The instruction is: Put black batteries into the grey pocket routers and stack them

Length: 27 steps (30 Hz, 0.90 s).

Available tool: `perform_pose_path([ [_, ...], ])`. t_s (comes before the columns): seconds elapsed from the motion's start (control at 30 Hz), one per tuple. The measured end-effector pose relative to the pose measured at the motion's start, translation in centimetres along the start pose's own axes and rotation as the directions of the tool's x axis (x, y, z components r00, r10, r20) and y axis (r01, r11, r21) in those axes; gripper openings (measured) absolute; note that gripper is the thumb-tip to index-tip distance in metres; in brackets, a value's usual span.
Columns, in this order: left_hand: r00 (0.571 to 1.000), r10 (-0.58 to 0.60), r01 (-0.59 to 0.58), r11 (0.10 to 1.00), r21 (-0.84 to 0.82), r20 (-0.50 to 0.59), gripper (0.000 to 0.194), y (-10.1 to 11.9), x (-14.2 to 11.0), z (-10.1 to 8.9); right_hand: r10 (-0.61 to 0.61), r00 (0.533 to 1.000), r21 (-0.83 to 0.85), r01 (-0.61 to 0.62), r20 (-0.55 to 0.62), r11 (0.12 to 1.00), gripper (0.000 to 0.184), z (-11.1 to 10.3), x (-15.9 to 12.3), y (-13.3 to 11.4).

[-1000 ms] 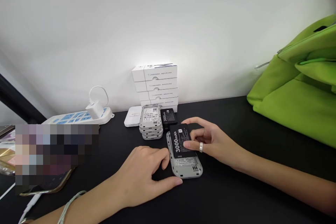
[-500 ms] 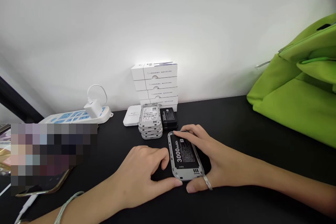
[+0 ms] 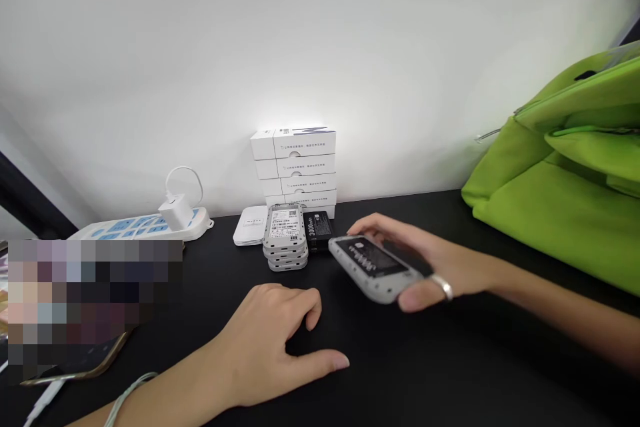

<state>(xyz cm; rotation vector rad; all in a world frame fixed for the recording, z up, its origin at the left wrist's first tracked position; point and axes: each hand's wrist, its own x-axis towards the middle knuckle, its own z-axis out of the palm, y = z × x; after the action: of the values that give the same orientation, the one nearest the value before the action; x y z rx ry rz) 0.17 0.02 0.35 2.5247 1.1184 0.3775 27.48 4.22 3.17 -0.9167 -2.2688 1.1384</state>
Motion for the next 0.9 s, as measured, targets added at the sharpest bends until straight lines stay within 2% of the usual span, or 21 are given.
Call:
perform_pose_path([
  [0.1,1.0,-0.004,0.004,1.0,-0.001,0.006,0.041,0.0,-0.1,0.0,0.08,0.994,-0.044,-0.084,-0.071,0.995,0.069,-2.6,0.9,1.7],
  [0.23,1.0,-0.019,0.019,1.0,-0.004,0.018,0.039,0.0,-0.1,-0.2,0.132,0.969,-0.212,-0.176,-0.207,0.961,0.064,-3.4,3.1,4.2],
  [0.43,0.999,-0.023,0.024,1.0,-0.008,0.027,0.038,0.1,0.1,-0.3,0.189,0.965,-0.3,-0.237,-0.18,0.924,0.082,-3.8,4.6,5.8],
  [0.5,0.999,-0.024,0.024,1.0,-0.006,0.025,0.038,0.1,0.0,-0.2,0.204,0.965,-0.331,-0.249,-0.165,0.91,0.095,-4.1,4.4,5.5],
  [0.57,1.0,-0.023,0.023,1.0,-0.005,0.02,0.038,0.1,0.0,-0.2,0.151,0.964,-0.39,-0.228,-0.219,0.892,0.096,-4.1,4.3,4.5],
  [0.6,1.0,-0.021,0.021,1.0,-0.006,0.018,0.038,0.1,0.0,-0.2,0.089,0.958,-0.421,-0.201,-0.271,0.885,0.087,-3.8,4.5,3.7],
  [0.7,1.0,-0.013,0.014,1.0,-0.006,0.013,0.037,0.1,0.0,-0.2,-0.093,0.918,-0.41,-0.08,-0.385,0.909,0.041,-1.8,5.7,0.8],
  [0.77,1.0,-0.018,0.018,1.0,-0.002,0.011,0.036,0.1,0.0,-0.2,-0.064,0.937,-0.277,-0.036,-0.342,0.96,0.028,-0.1,7.2,-0.7],
  [0.9,1.0,-0.029,0.029,1.0,0.001,0.01,0.036,0.2,0.0,-0.1,0.04,0.95,-0.21,-0.109,-0.311,0.972,0.032,2.3,10.5,-1.8],
])
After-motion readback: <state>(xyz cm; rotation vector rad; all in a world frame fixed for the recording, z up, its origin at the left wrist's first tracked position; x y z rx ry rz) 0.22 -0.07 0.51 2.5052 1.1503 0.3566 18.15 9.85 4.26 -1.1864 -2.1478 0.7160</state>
